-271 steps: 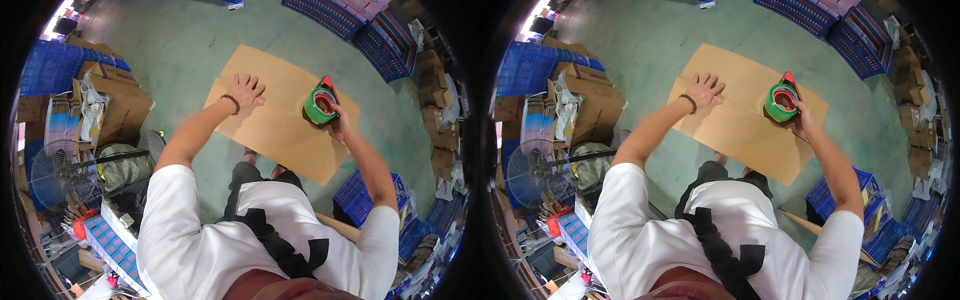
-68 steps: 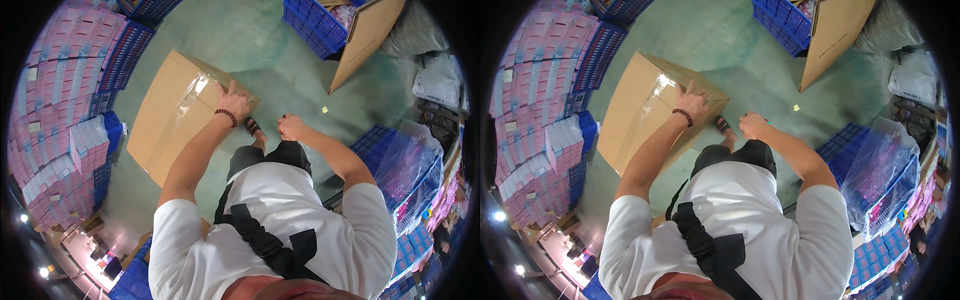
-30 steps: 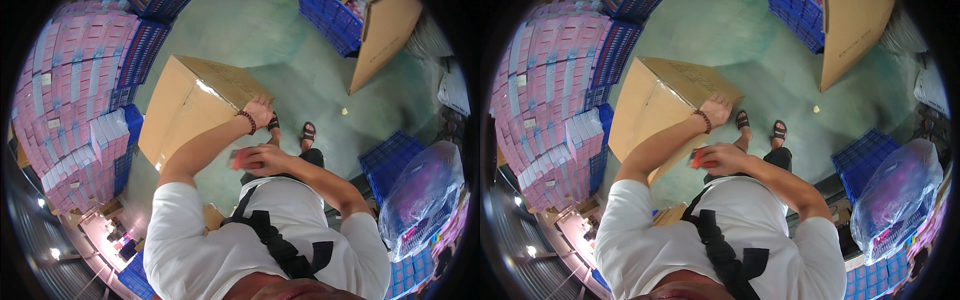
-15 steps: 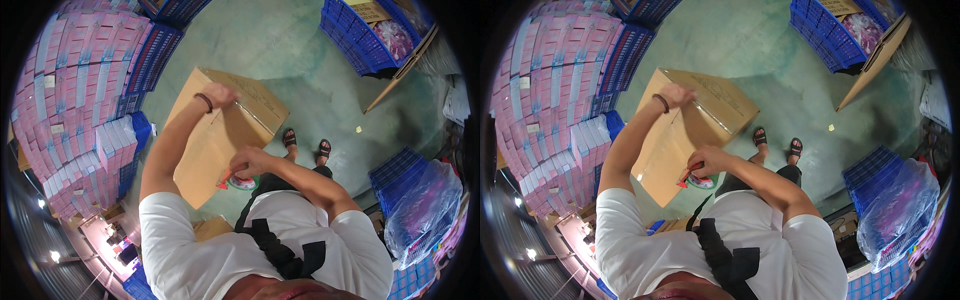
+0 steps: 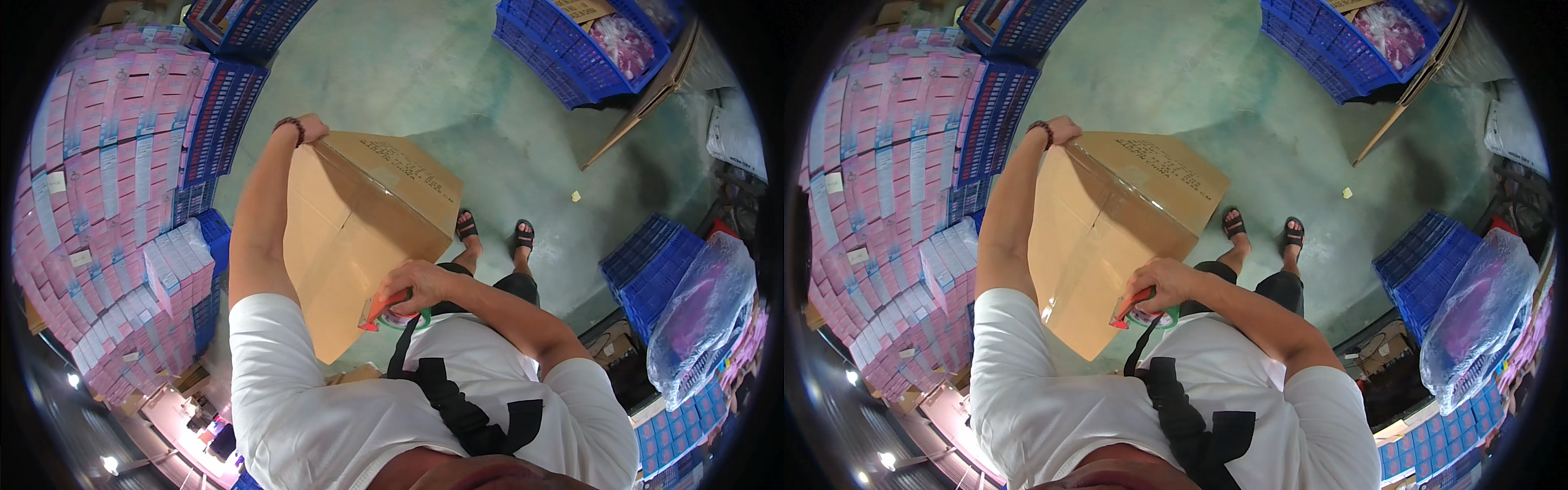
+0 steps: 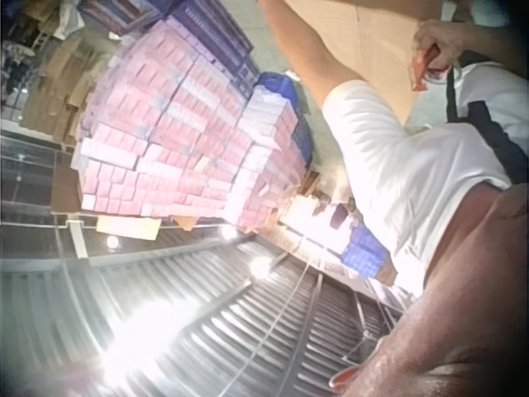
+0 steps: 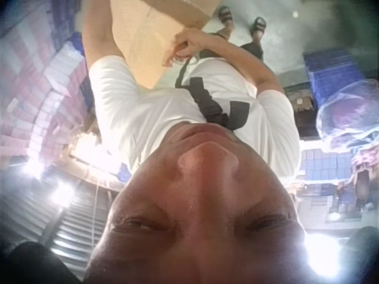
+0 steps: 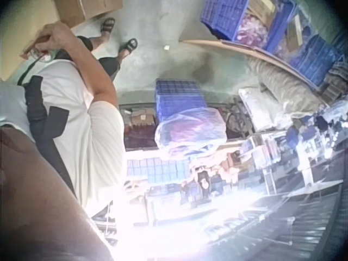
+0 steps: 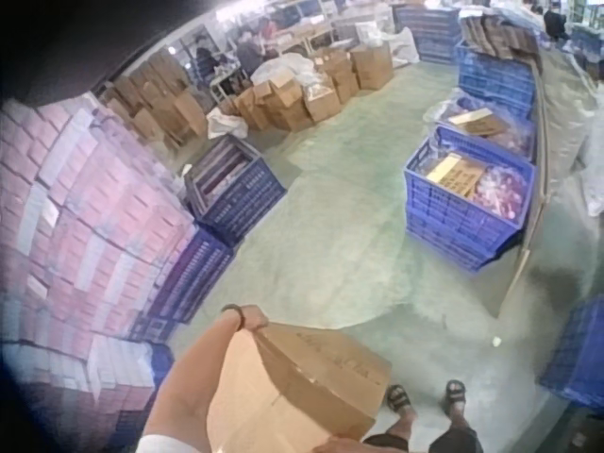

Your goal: The person assembles a flat cardboard box by folding its flaps and securing them with yellow tape. They then use a tape dispenser to apply clear packing tape to seal the box. The person handles multiple boxes and stacks them.

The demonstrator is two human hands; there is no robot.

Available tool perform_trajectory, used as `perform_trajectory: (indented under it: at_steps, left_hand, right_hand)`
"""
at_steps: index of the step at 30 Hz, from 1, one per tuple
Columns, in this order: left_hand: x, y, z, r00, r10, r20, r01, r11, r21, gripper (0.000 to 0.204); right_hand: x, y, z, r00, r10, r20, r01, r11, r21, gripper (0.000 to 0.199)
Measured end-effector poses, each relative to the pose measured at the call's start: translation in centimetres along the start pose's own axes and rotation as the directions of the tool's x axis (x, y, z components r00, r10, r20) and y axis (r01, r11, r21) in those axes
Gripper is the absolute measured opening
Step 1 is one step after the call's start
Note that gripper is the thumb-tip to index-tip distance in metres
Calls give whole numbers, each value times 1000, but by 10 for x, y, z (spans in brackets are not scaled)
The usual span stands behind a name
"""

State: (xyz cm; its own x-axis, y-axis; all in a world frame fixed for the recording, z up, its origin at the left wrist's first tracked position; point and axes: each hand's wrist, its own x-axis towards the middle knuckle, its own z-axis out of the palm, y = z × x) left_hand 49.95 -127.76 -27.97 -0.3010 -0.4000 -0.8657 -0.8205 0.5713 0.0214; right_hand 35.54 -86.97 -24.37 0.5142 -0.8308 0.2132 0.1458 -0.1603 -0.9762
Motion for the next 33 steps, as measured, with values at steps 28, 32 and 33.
perform_trajectory:
  at_steps: [28,32,33]
  left_hand:
    - [15,92,-13,986,-146,81,150,988,-44,44]
    - [-19,96,-22,964,-258,56,251,962,107,63]
    - [-35,103,-19,939,-332,-85,339,936,95,68]
  right_hand:
    - [1,-8,-1,998,35,-53,-35,999,-3,32]
    - [11,-6,-4,995,101,-8,-100,993,58,30]
    - [12,-7,-5,998,67,-23,-66,997,28,28]
